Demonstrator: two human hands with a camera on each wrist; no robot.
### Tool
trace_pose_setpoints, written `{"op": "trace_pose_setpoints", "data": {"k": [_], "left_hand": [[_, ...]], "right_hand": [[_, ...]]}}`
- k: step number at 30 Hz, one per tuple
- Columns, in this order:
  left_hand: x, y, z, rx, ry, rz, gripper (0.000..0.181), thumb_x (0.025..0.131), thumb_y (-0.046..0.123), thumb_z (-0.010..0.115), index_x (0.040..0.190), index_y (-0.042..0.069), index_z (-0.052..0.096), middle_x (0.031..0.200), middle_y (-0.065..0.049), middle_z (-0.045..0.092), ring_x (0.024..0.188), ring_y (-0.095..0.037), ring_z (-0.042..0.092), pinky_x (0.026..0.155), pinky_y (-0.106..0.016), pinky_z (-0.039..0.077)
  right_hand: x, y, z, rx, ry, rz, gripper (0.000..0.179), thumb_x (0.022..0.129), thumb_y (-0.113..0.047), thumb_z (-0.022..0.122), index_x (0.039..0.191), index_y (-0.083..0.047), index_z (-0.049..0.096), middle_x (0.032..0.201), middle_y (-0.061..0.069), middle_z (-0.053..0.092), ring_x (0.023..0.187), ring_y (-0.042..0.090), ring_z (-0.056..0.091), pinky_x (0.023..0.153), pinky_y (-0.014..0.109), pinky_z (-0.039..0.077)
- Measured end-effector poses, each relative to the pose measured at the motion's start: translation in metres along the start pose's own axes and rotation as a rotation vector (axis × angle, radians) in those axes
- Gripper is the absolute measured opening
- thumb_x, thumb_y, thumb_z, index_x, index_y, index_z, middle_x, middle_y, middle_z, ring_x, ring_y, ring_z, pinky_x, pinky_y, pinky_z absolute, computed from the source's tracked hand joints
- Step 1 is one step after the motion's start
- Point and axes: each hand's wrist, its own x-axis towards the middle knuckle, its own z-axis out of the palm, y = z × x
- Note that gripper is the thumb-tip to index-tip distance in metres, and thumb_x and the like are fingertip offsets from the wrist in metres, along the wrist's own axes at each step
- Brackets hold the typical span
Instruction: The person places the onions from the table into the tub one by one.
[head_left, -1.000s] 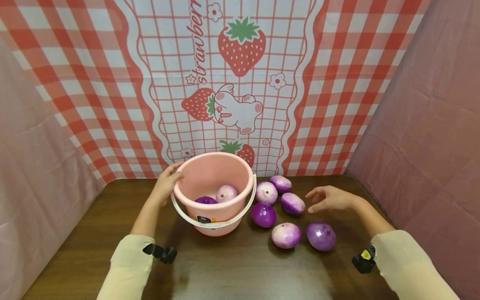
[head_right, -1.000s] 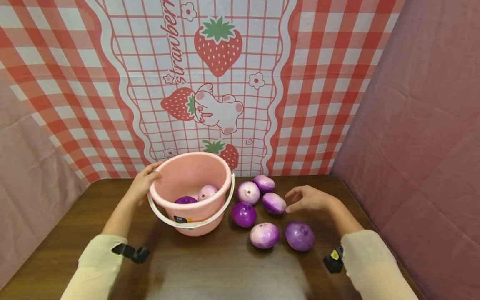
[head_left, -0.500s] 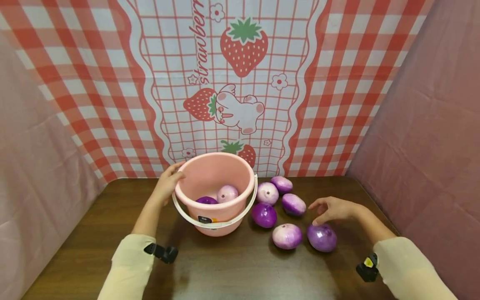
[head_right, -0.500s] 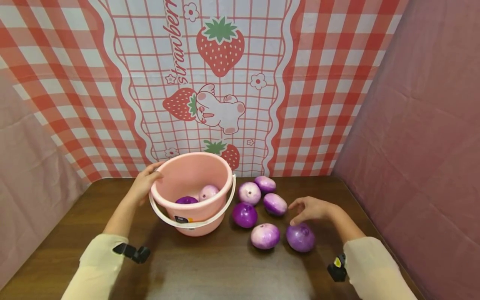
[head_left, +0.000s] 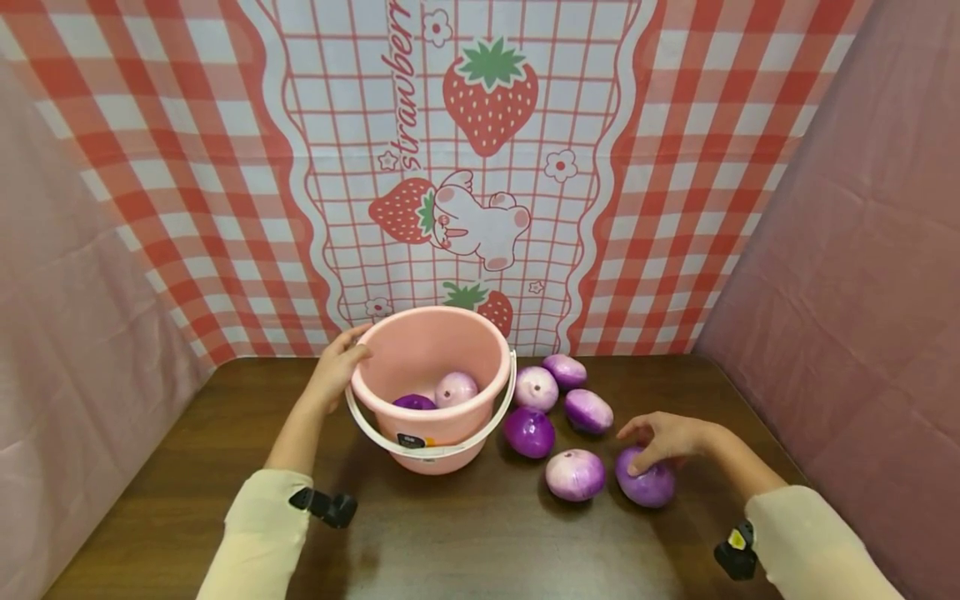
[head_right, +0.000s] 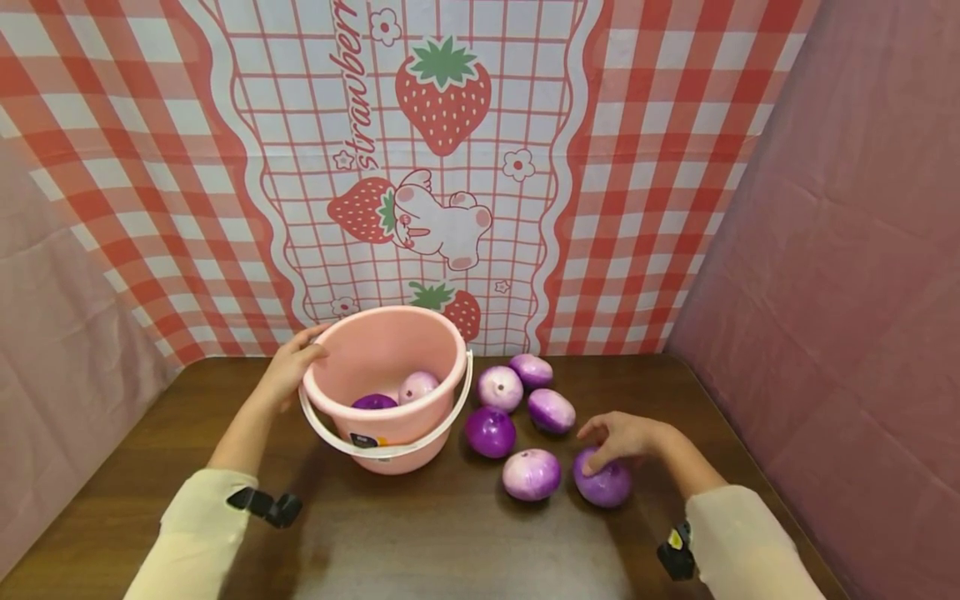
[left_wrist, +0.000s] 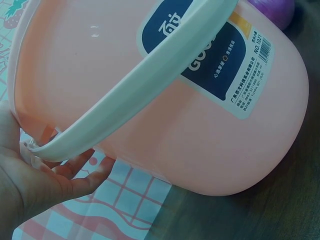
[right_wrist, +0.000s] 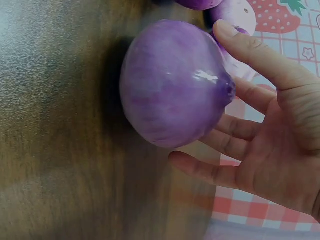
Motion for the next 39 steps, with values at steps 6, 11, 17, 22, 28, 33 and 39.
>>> {"op": "trace_pose_setpoints", "data": {"k": [6,11,17,22,28,33,39], "left_hand": [[0.000,-0.001,0.000,-0.007,-0.004,-0.004,0.058,0.087,0.010,0.047,0.144,0.006,0.035,0.145,-0.022,0.036,0.114,-0.033,0.050,0.090,-0.033,0.052],[0.001,-0.001,0.000,-0.007,0.001,-0.008,0.058,0.087,0.009,0.047,0.144,0.007,0.036,0.145,-0.021,0.036,0.112,-0.032,0.051,0.086,-0.029,0.052],[0.001,-0.001,0.001,-0.016,0.001,-0.009,0.058,0.087,0.009,0.047,0.143,0.007,0.037,0.144,-0.021,0.037,0.111,-0.031,0.052,0.084,-0.026,0.053],[0.001,-0.002,0.001,-0.023,0.002,-0.006,0.057,0.086,0.008,0.048,0.143,0.007,0.038,0.144,-0.021,0.038,0.111,-0.031,0.051,0.084,-0.026,0.053],[0.001,-0.002,0.001,-0.007,0.004,-0.006,0.057,0.086,0.008,0.048,0.143,0.007,0.037,0.144,-0.021,0.037,0.112,-0.032,0.051,0.087,-0.030,0.053],[0.002,-0.002,0.000,0.003,0.003,-0.005,0.058,0.087,0.009,0.047,0.143,0.007,0.036,0.145,-0.022,0.036,0.112,-0.032,0.051,0.088,-0.031,0.052],[0.002,-0.001,0.000,0.003,0.000,0.001,0.058,0.087,0.009,0.047,0.144,0.007,0.036,0.145,-0.022,0.036,0.112,-0.031,0.051,0.089,-0.032,0.052]], "right_hand": [[0.002,0.003,0.005,0.028,-0.007,-0.011,0.062,0.072,-0.020,0.077,0.124,0.001,0.051,0.126,0.021,0.056,0.096,0.025,0.058,0.062,0.039,0.054],[0.002,0.004,0.008,0.038,-0.007,-0.006,0.061,0.072,-0.019,0.078,0.124,0.000,0.051,0.125,0.019,0.056,0.094,0.025,0.059,0.061,0.040,0.055],[0.003,0.005,0.009,0.008,0.010,0.020,0.056,0.071,-0.022,0.078,0.119,-0.003,0.056,0.114,0.013,0.058,0.089,0.023,0.059,0.059,0.039,0.055],[0.002,0.006,0.009,-0.009,0.028,0.023,0.049,0.070,-0.025,0.078,0.112,-0.008,0.059,0.106,0.008,0.057,0.083,0.021,0.058,0.058,0.037,0.054],[-0.003,0.003,0.002,0.014,0.049,-0.015,0.048,0.073,-0.026,0.077,0.113,-0.006,0.058,0.106,0.010,0.057,0.082,0.021,0.058,0.059,0.037,0.054],[-0.004,0.000,-0.005,0.059,0.054,-0.045,0.050,0.075,-0.024,0.076,0.115,-0.004,0.056,0.106,0.012,0.056,0.085,0.021,0.057,0.064,0.036,0.054],[-0.004,-0.004,-0.016,0.047,0.077,-0.099,0.052,0.076,-0.026,0.075,0.118,-0.002,0.056,0.108,0.014,0.056,0.089,0.021,0.056,0.068,0.034,0.054]]}}
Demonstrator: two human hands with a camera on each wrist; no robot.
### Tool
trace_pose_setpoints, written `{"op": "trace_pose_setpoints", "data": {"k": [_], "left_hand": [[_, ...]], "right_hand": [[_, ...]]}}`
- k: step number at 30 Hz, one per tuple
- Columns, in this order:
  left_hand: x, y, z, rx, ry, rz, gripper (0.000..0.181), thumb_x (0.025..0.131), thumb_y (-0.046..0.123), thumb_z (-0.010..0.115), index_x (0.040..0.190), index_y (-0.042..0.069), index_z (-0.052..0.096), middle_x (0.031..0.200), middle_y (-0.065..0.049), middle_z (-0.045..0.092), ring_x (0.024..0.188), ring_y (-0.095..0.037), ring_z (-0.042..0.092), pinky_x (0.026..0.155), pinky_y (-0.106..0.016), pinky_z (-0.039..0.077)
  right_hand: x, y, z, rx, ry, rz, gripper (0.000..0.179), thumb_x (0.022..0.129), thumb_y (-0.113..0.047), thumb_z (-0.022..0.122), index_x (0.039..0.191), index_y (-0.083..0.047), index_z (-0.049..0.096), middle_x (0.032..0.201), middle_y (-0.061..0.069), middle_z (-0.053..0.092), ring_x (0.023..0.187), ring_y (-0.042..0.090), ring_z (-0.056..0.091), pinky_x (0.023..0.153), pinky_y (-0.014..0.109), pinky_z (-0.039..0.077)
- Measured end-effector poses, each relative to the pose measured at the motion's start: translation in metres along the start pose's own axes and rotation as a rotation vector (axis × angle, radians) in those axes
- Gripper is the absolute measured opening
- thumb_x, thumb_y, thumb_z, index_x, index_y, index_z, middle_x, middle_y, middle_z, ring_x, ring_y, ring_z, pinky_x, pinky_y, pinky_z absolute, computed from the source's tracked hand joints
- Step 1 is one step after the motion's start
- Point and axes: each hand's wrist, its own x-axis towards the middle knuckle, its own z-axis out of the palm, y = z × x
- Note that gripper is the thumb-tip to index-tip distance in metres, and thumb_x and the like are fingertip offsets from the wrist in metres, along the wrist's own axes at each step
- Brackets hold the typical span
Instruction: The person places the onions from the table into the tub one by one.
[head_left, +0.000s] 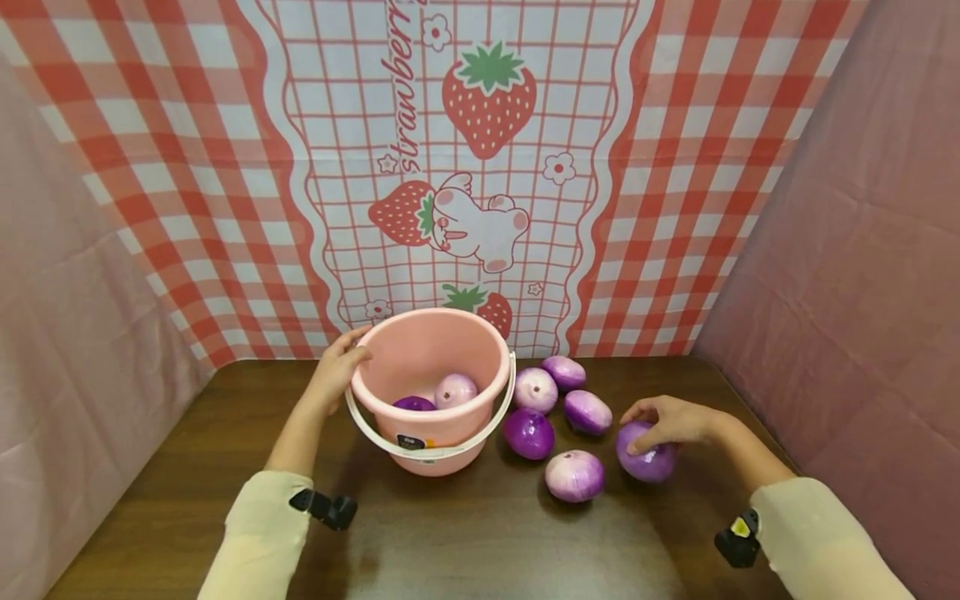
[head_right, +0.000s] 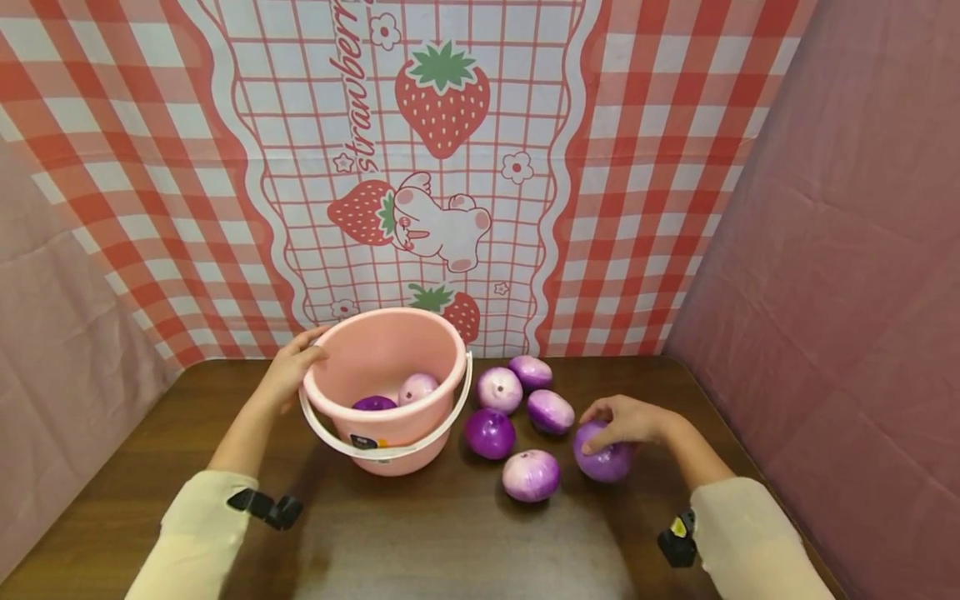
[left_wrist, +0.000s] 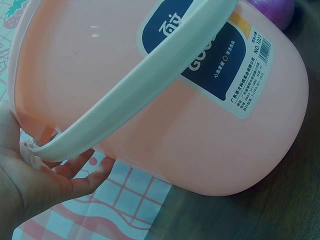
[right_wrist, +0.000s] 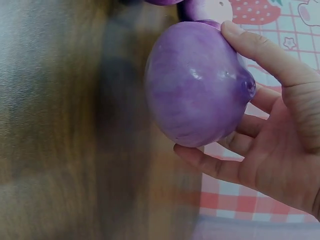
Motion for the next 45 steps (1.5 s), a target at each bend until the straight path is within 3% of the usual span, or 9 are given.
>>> {"op": "trace_pose_setpoints", "data": {"k": [16,26,35,45], "left_hand": [[0.000,-0.001,0.000,-0.002,0.008,-0.005,0.057,0.087,0.010,0.048,0.143,0.008,0.037,0.144,-0.021,0.037,0.111,-0.032,0.051,0.088,-0.032,0.052],[-0.002,0.000,0.000,-0.004,0.002,-0.009,0.057,0.088,0.011,0.047,0.144,0.010,0.036,0.142,-0.022,0.039,0.111,-0.031,0.052,0.088,-0.032,0.052],[-0.002,0.000,0.000,-0.005,0.001,-0.008,0.057,0.088,0.011,0.047,0.144,0.010,0.036,0.143,-0.021,0.037,0.112,-0.031,0.050,0.088,-0.030,0.051],[0.000,-0.001,0.000,0.005,0.012,-0.003,0.056,0.088,0.010,0.046,0.143,0.009,0.037,0.137,-0.023,0.042,0.108,-0.029,0.052,0.084,-0.025,0.052]], "right_hand": [[0.004,-0.015,-0.015,-0.070,0.086,-0.105,0.055,0.078,-0.031,0.073,0.122,-0.004,0.055,0.114,0.014,0.058,0.100,0.023,0.054,0.074,0.030,0.051],[0.008,-0.028,-0.014,-0.054,0.204,-0.130,0.055,0.078,-0.034,0.073,0.121,-0.006,0.055,0.115,0.015,0.060,0.096,0.022,0.057,0.070,0.030,0.053],[0.010,-0.044,-0.018,-0.023,0.246,-0.126,0.057,0.079,-0.035,0.072,0.124,-0.006,0.053,0.120,0.017,0.057,0.096,0.022,0.055,0.067,0.031,0.053],[0.019,-0.060,-0.020,-0.037,0.260,-0.194,0.053,0.079,-0.033,0.073,0.122,-0.007,0.055,0.118,0.017,0.060,0.098,0.023,0.057,0.071,0.030,0.053]]}}
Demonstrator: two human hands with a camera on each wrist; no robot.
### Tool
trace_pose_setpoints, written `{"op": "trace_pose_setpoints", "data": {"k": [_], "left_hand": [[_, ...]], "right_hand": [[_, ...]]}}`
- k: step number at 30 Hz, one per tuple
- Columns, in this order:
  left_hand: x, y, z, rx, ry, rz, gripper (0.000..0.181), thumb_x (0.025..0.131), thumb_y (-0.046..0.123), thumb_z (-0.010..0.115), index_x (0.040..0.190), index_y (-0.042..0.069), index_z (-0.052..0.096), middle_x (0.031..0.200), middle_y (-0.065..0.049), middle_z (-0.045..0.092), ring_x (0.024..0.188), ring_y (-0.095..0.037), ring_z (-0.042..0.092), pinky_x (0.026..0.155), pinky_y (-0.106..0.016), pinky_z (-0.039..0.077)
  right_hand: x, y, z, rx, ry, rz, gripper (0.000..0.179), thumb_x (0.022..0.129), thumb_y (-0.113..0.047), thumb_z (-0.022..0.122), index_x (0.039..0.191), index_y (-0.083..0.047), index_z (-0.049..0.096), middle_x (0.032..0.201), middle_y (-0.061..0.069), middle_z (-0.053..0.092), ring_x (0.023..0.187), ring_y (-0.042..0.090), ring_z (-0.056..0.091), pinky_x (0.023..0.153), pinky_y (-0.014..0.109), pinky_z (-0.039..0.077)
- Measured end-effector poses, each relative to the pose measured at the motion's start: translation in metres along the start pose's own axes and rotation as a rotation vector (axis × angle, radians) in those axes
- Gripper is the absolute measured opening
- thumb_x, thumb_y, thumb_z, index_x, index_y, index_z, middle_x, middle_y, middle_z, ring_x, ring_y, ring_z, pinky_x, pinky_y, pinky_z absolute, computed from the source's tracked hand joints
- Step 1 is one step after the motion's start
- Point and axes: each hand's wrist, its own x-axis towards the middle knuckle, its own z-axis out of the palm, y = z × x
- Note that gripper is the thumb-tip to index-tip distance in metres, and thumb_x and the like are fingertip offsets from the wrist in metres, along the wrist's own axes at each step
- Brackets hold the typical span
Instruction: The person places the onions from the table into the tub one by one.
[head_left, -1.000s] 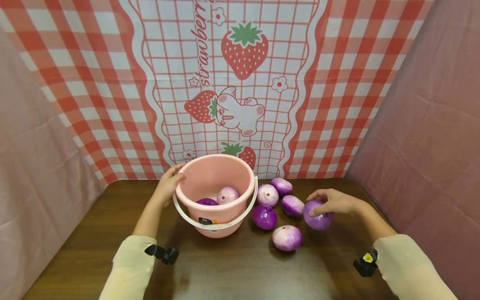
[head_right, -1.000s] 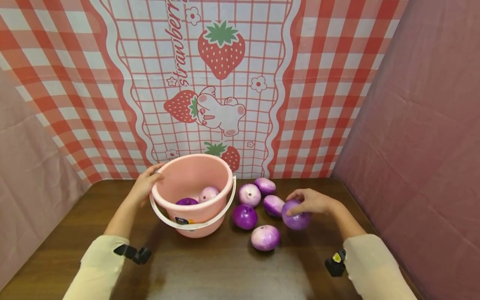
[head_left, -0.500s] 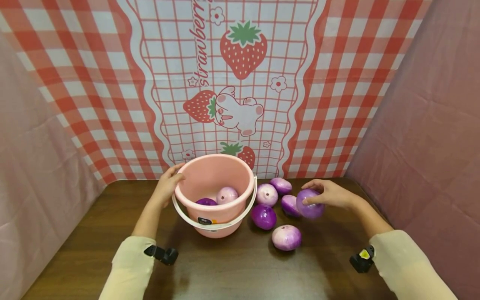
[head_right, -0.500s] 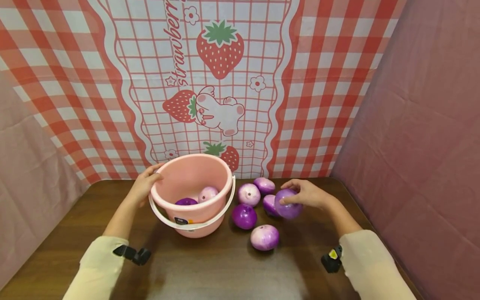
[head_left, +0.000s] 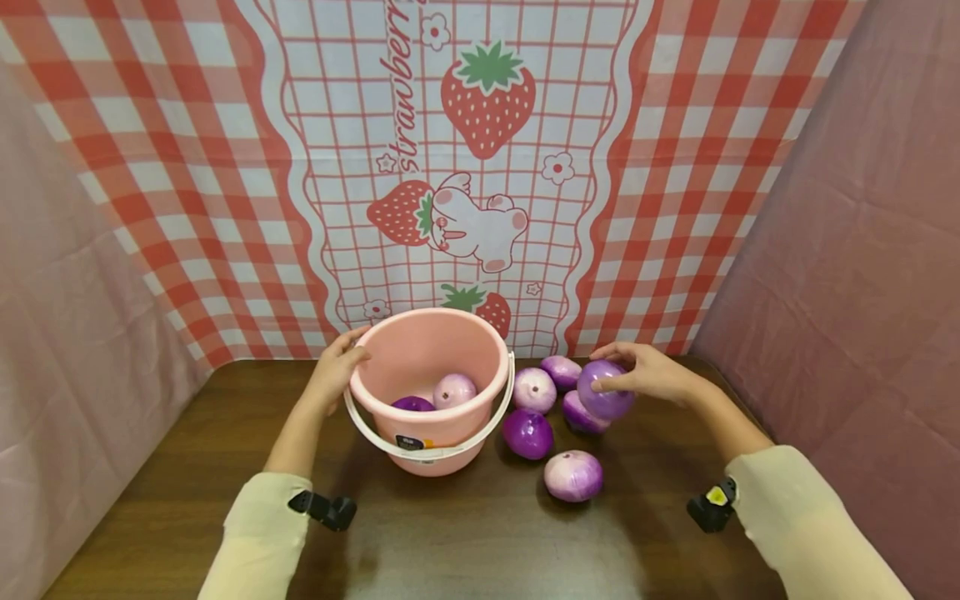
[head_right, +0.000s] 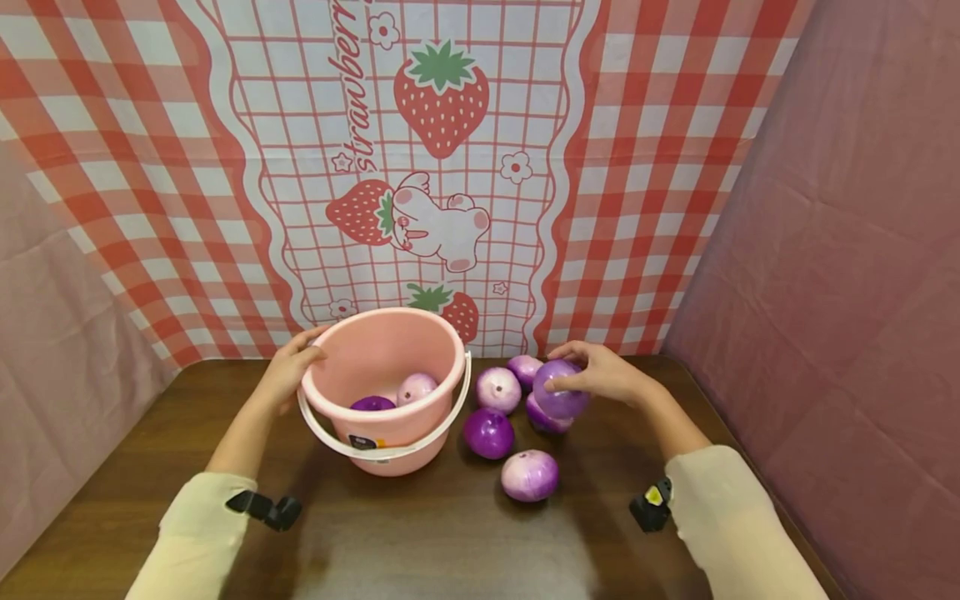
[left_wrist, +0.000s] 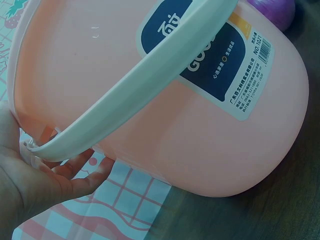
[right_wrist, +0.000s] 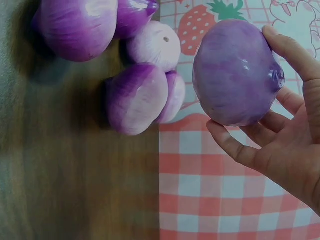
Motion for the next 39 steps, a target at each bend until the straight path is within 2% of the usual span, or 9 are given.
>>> {"op": "trace_pose_setpoints", "data": {"k": [14,30,39], "left_hand": [[-0.001,0.000,0.000,-0.001,0.005,0.001,0.056,0.087,0.010,0.047,0.143,0.008,0.038,0.133,-0.023,0.045,0.107,-0.029,0.053,0.081,-0.022,0.051],[-0.001,0.000,0.000,-0.023,0.001,0.002,0.056,0.087,0.009,0.047,0.143,0.007,0.038,0.138,-0.023,0.043,0.110,-0.032,0.052,0.086,-0.029,0.053],[-0.001,0.000,0.000,-0.019,0.003,0.005,0.057,0.087,0.009,0.047,0.143,0.006,0.037,0.136,-0.024,0.044,0.108,-0.031,0.052,0.085,-0.028,0.053]], "right_hand": [[0.010,-0.023,0.001,-0.002,0.041,-0.029,0.055,0.077,-0.034,0.074,0.123,-0.009,0.054,0.120,0.016,0.060,0.105,0.028,0.056,0.076,0.032,0.054],[0.023,-0.047,0.004,-0.057,0.117,-0.056,0.064,0.074,-0.048,0.074,0.125,-0.017,0.053,0.123,0.009,0.058,0.108,0.025,0.056,0.081,0.031,0.051],[0.030,-0.064,0.008,-0.001,0.133,-0.090,0.060,0.077,-0.040,0.073,0.128,-0.015,0.053,0.120,0.013,0.059,0.104,0.026,0.057,0.077,0.029,0.052]]}}
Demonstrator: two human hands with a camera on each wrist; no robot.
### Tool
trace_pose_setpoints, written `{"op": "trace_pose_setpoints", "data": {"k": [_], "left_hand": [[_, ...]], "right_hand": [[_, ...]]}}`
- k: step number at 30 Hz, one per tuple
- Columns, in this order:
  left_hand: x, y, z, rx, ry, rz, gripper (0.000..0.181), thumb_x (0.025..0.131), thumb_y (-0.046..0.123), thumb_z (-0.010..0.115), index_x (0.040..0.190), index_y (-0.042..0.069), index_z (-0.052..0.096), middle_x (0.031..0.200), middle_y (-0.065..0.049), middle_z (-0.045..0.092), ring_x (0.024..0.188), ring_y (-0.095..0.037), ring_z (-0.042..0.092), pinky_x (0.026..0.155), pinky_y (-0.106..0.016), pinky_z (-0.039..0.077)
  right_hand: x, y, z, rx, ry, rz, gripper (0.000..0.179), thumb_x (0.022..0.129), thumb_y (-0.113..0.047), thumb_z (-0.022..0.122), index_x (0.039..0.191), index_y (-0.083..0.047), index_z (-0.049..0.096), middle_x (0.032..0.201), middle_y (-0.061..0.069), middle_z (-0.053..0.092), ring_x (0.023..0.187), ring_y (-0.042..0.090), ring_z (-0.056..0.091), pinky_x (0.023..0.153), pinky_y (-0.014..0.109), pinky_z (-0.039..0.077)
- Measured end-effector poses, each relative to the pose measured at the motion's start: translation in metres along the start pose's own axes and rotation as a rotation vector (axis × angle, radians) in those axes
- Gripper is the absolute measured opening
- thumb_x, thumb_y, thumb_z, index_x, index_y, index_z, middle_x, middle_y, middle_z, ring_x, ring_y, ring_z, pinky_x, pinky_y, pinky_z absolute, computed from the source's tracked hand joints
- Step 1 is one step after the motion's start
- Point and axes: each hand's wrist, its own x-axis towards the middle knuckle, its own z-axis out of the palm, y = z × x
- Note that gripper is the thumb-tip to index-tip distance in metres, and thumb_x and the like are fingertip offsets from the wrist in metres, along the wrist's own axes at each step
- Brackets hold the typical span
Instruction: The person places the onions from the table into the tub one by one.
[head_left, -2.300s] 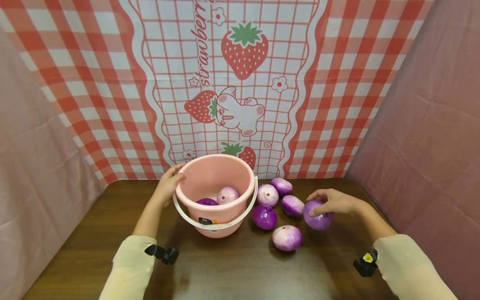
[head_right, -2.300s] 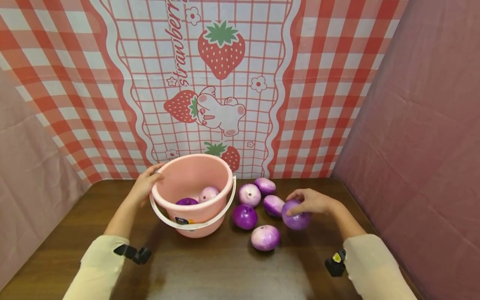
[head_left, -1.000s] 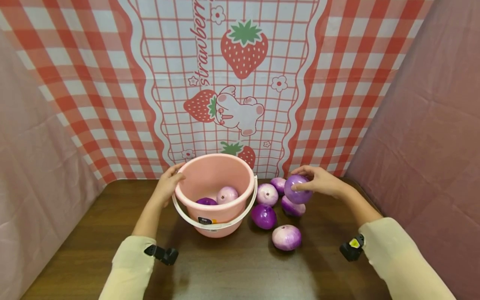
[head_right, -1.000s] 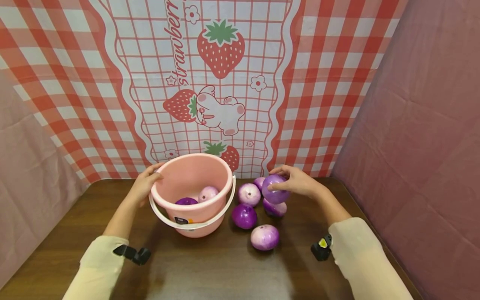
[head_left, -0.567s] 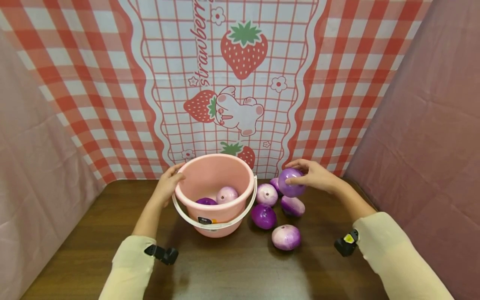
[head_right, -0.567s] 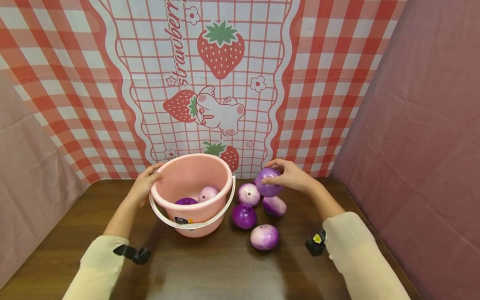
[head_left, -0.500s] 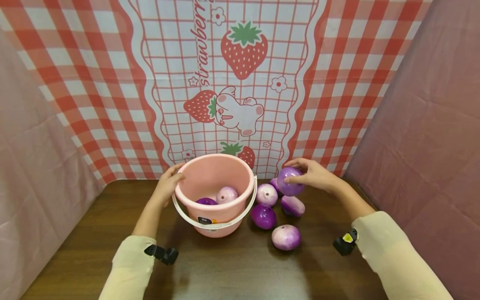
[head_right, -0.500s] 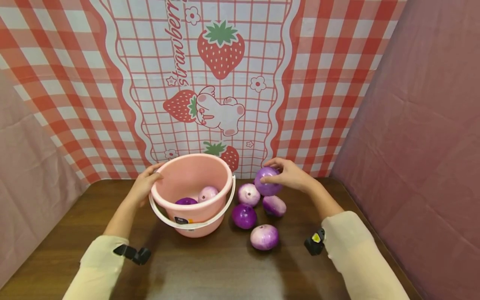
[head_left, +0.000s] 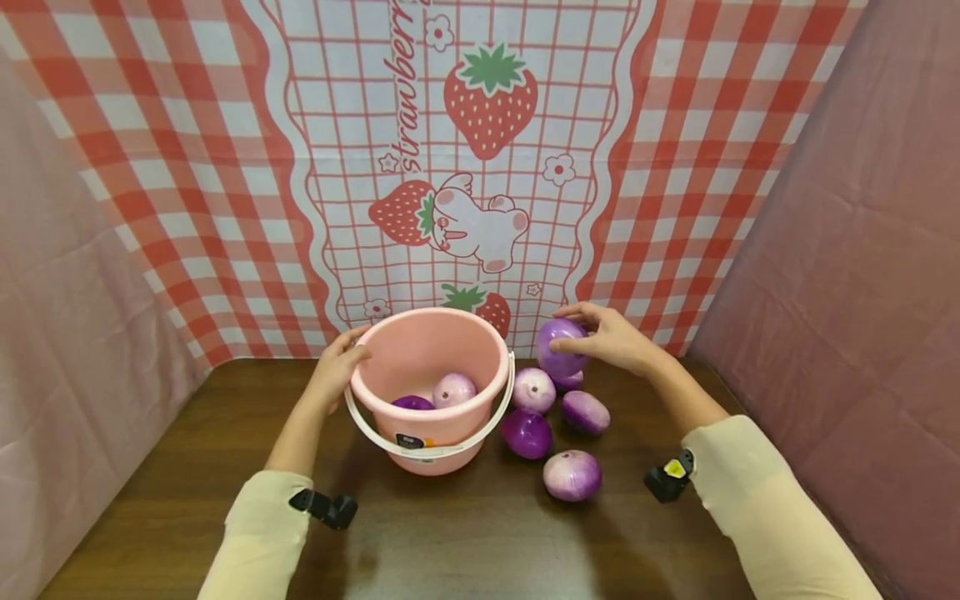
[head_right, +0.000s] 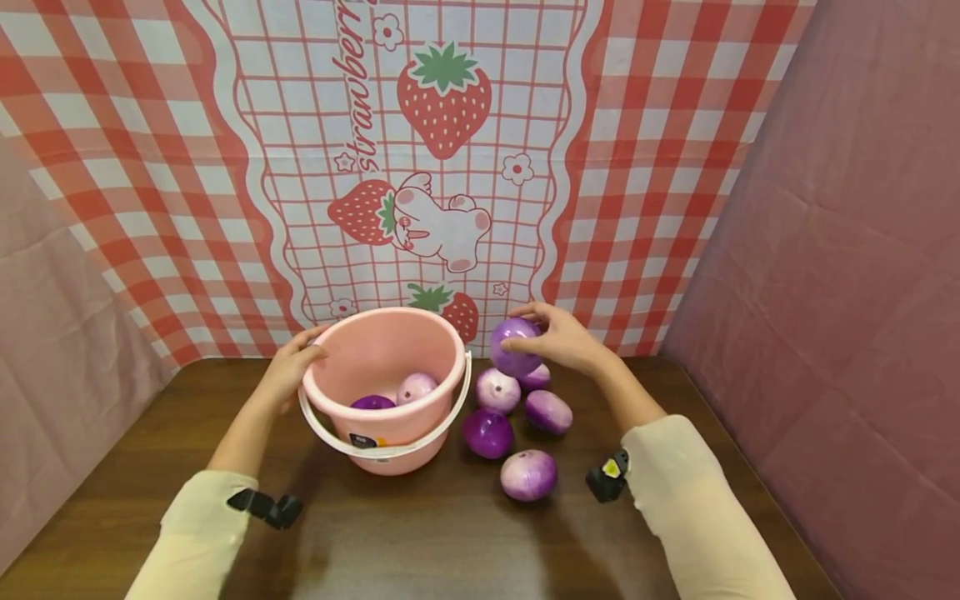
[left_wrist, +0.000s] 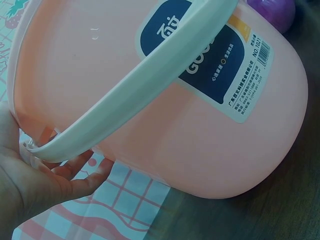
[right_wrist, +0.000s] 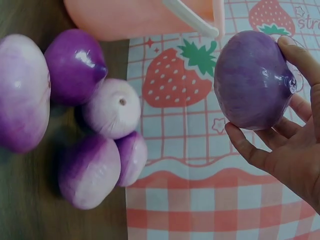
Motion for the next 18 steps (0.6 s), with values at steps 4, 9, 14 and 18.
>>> {"op": "trace_pose_setpoints", "data": {"k": [4,9,14,18], "left_hand": [[0.000,0.000,0.000,0.003,0.006,-0.003,0.056,0.087,0.010,0.047,0.142,0.007,0.038,0.134,-0.024,0.045,0.106,-0.030,0.053,0.082,-0.025,0.053],[0.000,0.000,0.001,0.010,0.013,-0.002,0.056,0.086,0.010,0.047,0.142,0.008,0.039,0.131,-0.023,0.046,0.101,-0.026,0.055,0.078,-0.022,0.052],[0.000,0.000,0.001,0.002,0.011,-0.003,0.056,0.087,0.009,0.047,0.142,0.008,0.039,0.132,-0.023,0.046,0.102,-0.026,0.054,0.080,-0.023,0.053],[0.000,0.000,0.001,0.000,0.004,-0.004,0.057,0.087,0.009,0.047,0.143,0.008,0.038,0.135,-0.024,0.044,0.107,-0.029,0.053,0.085,-0.027,0.052]], "right_hand": [[0.005,-0.004,0.004,0.064,0.007,0.006,0.060,0.077,-0.037,0.074,0.128,-0.014,0.053,0.120,0.015,0.057,0.104,0.027,0.056,0.074,0.030,0.055],[0.011,-0.006,0.008,0.147,0.002,0.019,0.064,0.076,-0.036,0.075,0.130,-0.011,0.051,0.123,0.016,0.055,0.109,0.030,0.055,0.075,0.035,0.057],[0.014,-0.011,0.011,0.191,0.015,0.027,0.064,0.075,-0.037,0.076,0.130,-0.013,0.051,0.123,0.016,0.054,0.110,0.031,0.055,0.076,0.037,0.057],[0.017,-0.015,0.014,0.176,0.026,0.003,0.062,0.077,-0.035,0.075,0.130,-0.013,0.051,0.120,0.016,0.056,0.106,0.029,0.055,0.073,0.035,0.057]]}}
